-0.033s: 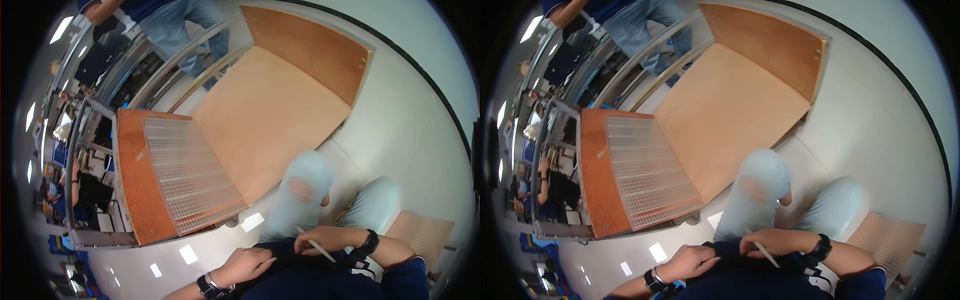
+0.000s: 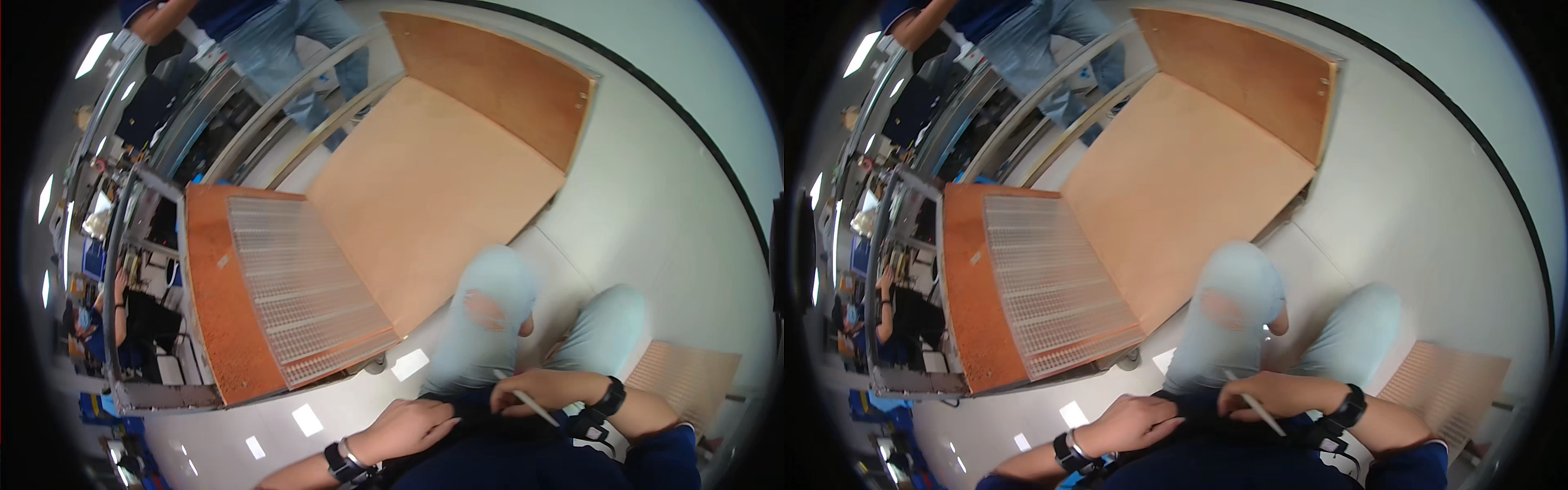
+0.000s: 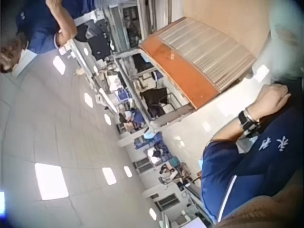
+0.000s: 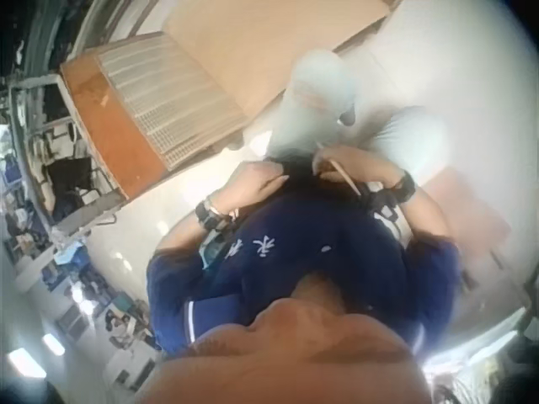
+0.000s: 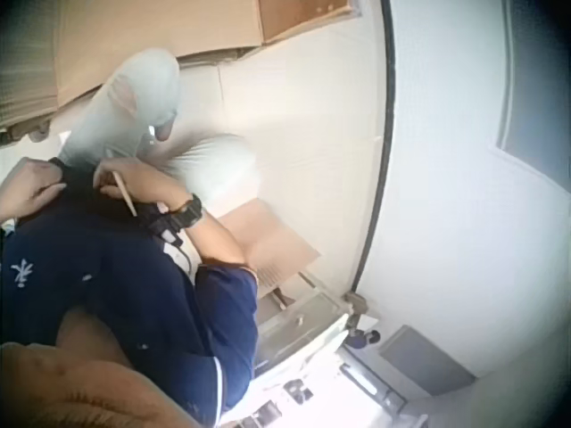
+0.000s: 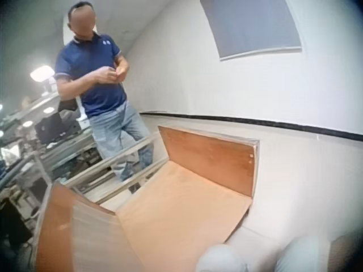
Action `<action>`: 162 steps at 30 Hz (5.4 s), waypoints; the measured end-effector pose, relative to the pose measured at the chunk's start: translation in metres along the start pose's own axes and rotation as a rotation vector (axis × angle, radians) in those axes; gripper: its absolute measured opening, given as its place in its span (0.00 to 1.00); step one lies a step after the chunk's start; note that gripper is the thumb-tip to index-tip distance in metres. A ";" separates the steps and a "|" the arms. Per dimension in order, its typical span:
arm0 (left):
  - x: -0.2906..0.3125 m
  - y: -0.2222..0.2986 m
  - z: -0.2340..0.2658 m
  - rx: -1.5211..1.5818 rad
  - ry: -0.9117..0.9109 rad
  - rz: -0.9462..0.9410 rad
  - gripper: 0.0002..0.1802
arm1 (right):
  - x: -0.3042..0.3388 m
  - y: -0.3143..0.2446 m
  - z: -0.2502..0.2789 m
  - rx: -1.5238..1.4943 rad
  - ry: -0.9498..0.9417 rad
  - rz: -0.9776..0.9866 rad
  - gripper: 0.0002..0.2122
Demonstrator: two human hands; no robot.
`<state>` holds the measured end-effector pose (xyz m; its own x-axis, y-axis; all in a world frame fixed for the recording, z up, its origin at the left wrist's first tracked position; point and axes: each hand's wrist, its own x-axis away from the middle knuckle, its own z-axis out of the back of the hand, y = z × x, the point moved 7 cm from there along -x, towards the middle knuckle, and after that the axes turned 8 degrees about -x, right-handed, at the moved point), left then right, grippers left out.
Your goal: Inspecting metallic grid sheets and organizing related paperwork at a workstation.
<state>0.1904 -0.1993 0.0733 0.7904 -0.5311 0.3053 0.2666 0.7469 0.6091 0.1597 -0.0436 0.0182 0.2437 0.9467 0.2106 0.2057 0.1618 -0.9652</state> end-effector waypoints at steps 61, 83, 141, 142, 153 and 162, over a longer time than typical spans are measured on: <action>-0.145 0.139 -0.113 -0.246 -0.831 -1.139 0.09 | 0.495 -0.111 -0.390 1.224 2.551 -1.858 0.11; -0.028 -0.042 -0.002 0.229 -0.283 -0.304 0.27 | 0.028 -0.054 -0.026 0.571 0.328 0.093 0.16; -0.014 -0.040 0.018 0.125 0.166 -0.043 0.16 | -0.082 -0.027 -0.090 1.209 0.155 0.349 0.11; -0.015 -0.041 0.015 0.128 0.184 -0.064 0.16 | -0.083 -0.020 -0.087 1.169 0.145 0.270 0.09; -0.010 -0.090 -0.031 0.534 -0.208 -0.113 0.20 | -0.107 -0.003 -0.090 1.126 0.293 0.030 0.04; 0.017 -0.172 -0.106 0.972 -0.339 0.240 0.22 | -0.116 -0.007 -0.098 1.422 0.010 0.013 0.07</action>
<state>0.2163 -0.2942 -0.1033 0.5285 -0.6078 0.5926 -0.5511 0.2853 0.7841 0.2228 -0.1823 0.0158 0.2463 0.9492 0.1957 -0.9077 0.2967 -0.2969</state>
